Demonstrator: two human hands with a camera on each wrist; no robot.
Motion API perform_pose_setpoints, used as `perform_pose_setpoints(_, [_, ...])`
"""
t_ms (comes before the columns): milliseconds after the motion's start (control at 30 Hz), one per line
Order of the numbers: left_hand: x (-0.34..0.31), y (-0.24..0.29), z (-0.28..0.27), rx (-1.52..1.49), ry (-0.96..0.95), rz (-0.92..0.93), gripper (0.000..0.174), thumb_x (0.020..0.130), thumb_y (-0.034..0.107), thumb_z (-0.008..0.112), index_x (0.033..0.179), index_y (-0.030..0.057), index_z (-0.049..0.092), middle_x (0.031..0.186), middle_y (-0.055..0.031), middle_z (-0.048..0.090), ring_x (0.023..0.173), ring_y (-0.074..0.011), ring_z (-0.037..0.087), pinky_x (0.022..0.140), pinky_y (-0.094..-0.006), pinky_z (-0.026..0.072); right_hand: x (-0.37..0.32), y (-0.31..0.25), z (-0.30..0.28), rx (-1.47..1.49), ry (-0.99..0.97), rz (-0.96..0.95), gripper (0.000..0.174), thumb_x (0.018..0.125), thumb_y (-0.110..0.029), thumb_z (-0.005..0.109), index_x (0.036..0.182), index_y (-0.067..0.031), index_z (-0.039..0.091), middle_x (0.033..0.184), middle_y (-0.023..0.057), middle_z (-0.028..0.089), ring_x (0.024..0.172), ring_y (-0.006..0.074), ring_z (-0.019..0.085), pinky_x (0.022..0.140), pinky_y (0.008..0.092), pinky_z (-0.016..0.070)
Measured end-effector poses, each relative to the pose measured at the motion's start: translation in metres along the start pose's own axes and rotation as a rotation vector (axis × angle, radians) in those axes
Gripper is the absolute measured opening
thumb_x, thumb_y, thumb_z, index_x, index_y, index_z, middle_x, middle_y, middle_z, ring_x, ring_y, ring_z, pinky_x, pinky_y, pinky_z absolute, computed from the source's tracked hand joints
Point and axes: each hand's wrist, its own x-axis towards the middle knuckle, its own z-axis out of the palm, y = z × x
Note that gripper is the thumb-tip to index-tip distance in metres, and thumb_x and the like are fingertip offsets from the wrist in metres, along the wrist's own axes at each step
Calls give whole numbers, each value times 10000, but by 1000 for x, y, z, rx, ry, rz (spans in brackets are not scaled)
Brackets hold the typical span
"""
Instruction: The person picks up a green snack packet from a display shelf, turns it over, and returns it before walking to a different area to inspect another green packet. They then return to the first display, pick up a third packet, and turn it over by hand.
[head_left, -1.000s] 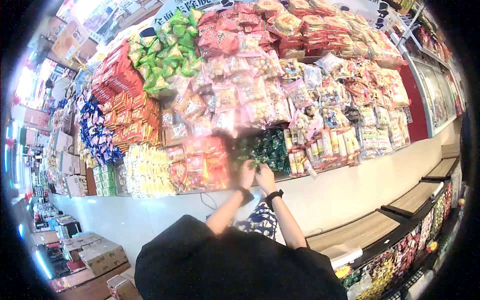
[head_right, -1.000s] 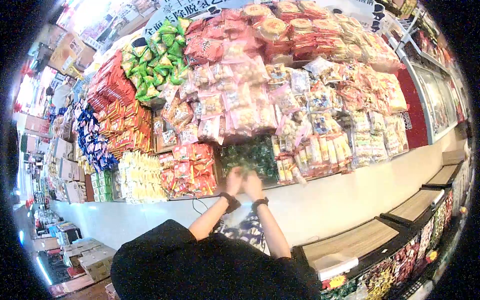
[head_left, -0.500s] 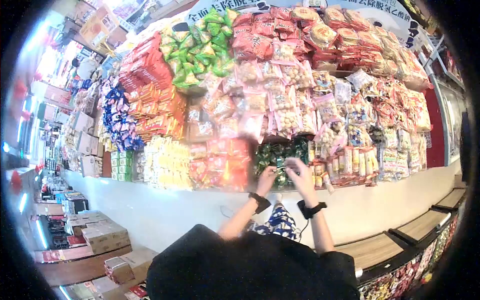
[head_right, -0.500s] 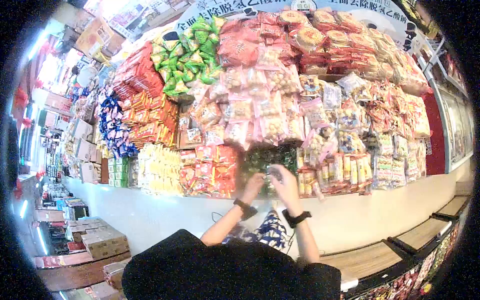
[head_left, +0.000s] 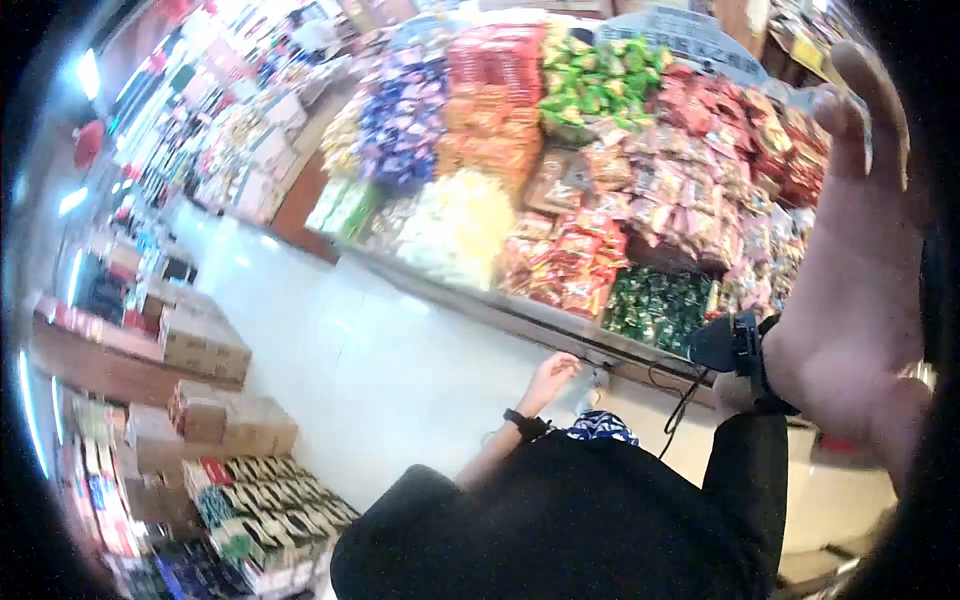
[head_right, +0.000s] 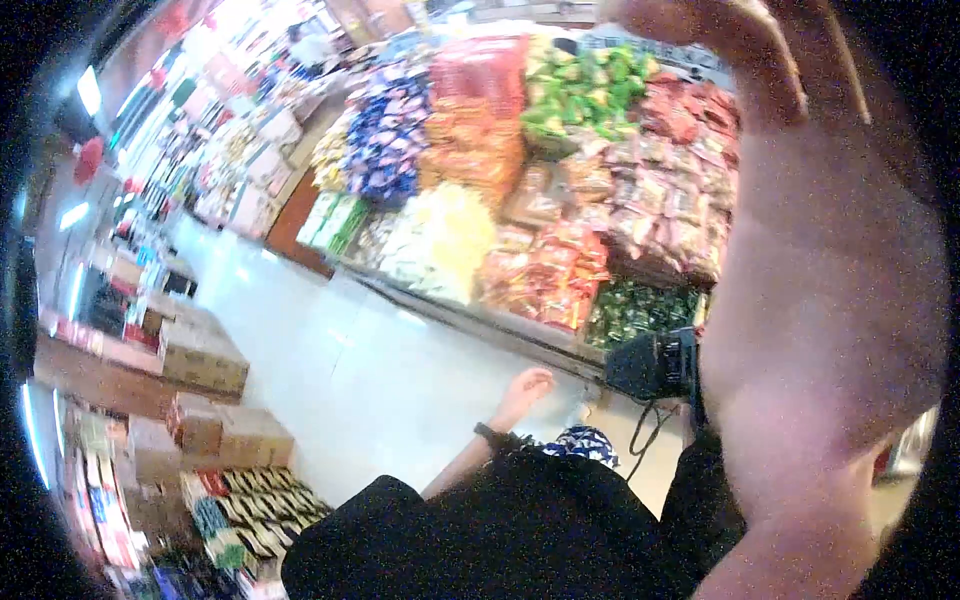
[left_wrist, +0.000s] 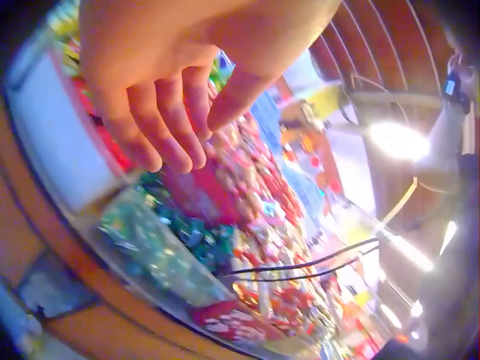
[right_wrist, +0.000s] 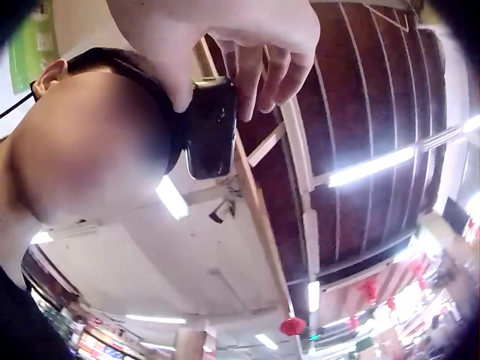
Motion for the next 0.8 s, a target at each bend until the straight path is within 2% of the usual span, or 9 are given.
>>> perform_pose_setpoints(133, [-89,-47,-57,22,250,103,214,958,7,561,1163,23,619,1045,-77,693,984,-157,650,894,-295,524,13,-29,71,124,-123,-69,709,839,-289,693,1429,-7,420,1354,223,556,1088,251,609,903,352,481])
perform_pose_setpoints(167, [-119,-37,-54,-61,405,86,212,947,9,557,1144,20,632,1030,-78,701,966,-156,657,880,-294,530,14,-35,89,155,-149,-82,709,841,-297,690,1429,-7,420,1355,225,554,1088,252,610,901,351,482])
perform_pose_setpoints(233, [-161,-67,-77,-31,531,119,215,926,41,581,1126,44,657,1006,-41,712,912,-149,665,831,-287,525,17,-44,129,248,-197,-125,711,845,-313,684,1429,-6,420,1358,230,551,1086,254,610,896,351,483])
perform_pose_setpoints(267, [-182,-77,-84,-47,596,37,219,930,53,575,1132,55,661,1007,-36,715,915,-137,661,812,-278,518,19,-48,150,304,-216,-148,712,848,-321,682,1429,-5,420,1359,232,549,1085,254,611,894,351,483])
perform_pose_setpoints(433, [-279,-107,-101,-236,849,-1,215,970,78,538,1154,55,645,1067,-59,703,961,-156,659,844,-294,523,35,-84,243,496,-293,-273,718,858,-362,668,1429,-3,420,1365,244,540,1082,259,612,884,351,486])
perform_pose_setpoints(567, [-332,-134,-116,-376,989,264,211,989,102,553,1169,23,629,1080,-86,697,1005,-184,666,882,-321,547,55,-109,325,650,-340,-372,726,867,-394,657,1429,-1,421,1371,254,533,1079,262,613,875,350,489])
perform_pose_setpoints(667, [-377,-88,-116,-560,1150,244,179,929,-47,554,1091,-8,619,1018,-113,657,905,-207,657,811,-326,570,55,-135,391,805,-381,-428,733,873,-419,648,1429,0,421,1374,261,528,1077,265,614,869,350,491])
perform_pose_setpoints(700, [-386,-100,-126,-674,1159,377,181,921,-27,580,1099,-14,611,1049,-132,644,942,-230,651,823,-365,587,56,-142,413,849,-391,-433,735,875,-427,645,1429,1,421,1376,264,526,1077,265,614,867,350,491])
perform_pose_setpoints(800, [-425,-129,-156,-625,1229,442,196,925,-4,587,1119,-9,613,1060,-127,645,998,-237,638,858,-365,572,49,-169,479,992,-417,-457,743,882,-451,637,1429,2,421,1379,271,521,1075,268,615,861,349,493])
